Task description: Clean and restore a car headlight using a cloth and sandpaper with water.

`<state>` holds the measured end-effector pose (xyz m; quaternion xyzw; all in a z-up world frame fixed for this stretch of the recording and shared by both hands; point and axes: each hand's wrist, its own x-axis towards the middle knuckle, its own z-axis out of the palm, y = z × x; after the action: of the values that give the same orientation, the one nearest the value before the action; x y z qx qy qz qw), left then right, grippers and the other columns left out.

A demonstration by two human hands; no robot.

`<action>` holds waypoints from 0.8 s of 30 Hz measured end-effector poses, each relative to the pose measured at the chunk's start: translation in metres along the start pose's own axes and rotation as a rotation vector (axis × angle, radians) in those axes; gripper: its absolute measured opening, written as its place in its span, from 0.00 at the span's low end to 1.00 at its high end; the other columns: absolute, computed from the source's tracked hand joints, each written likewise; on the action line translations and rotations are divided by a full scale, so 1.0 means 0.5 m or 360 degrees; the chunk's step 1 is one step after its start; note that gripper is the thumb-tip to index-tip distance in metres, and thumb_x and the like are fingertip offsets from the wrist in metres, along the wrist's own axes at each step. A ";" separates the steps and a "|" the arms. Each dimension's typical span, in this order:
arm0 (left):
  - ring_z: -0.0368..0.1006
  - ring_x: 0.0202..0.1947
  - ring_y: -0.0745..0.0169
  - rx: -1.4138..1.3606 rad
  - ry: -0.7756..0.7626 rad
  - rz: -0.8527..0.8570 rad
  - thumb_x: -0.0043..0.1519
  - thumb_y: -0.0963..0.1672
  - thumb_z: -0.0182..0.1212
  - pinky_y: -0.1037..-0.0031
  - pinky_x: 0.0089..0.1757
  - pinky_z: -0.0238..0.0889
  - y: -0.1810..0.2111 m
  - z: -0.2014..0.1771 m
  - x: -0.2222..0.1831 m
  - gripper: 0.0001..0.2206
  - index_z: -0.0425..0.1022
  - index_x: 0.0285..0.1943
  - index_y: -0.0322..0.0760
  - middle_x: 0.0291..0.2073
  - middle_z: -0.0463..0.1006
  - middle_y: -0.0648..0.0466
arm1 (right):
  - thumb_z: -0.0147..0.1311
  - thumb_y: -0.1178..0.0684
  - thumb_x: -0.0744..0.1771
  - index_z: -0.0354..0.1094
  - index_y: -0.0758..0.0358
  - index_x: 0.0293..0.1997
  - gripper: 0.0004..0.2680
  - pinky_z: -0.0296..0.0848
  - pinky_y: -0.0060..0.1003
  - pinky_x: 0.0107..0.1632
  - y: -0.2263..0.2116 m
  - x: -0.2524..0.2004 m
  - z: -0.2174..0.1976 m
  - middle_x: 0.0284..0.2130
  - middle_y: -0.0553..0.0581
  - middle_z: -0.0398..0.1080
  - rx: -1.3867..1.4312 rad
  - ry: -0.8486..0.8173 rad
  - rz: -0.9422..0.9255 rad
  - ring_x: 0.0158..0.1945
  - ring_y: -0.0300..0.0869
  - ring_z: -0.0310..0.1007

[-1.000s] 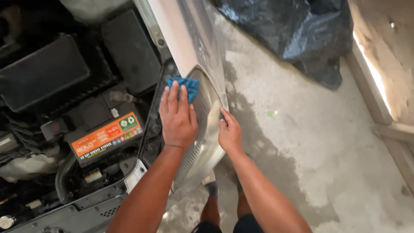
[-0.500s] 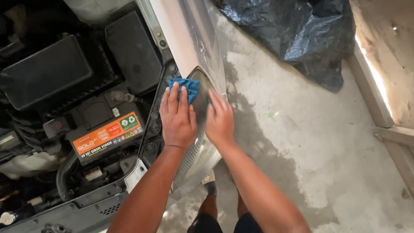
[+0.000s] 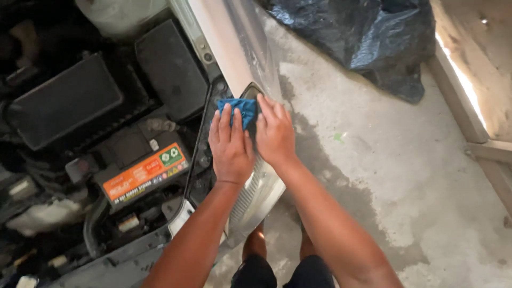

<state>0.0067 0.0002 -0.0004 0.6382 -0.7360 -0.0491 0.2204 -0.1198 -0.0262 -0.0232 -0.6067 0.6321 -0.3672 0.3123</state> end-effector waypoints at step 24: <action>0.56 0.71 0.29 -0.0005 -0.0019 -0.0020 0.65 0.42 0.56 0.48 0.67 0.50 0.011 -0.007 0.015 0.24 0.65 0.71 0.26 0.72 0.61 0.37 | 0.50 0.59 0.68 0.67 0.59 0.65 0.17 0.66 0.45 0.63 0.082 -0.012 0.004 0.56 0.65 0.70 0.0078 -0.0092 0.0083 0.60 0.57 0.69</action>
<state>0.0025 -0.0052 0.0066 0.6421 -0.7332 -0.0555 0.2169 -0.1396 -0.0207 -0.0592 -0.5925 0.6292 -0.3566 0.3548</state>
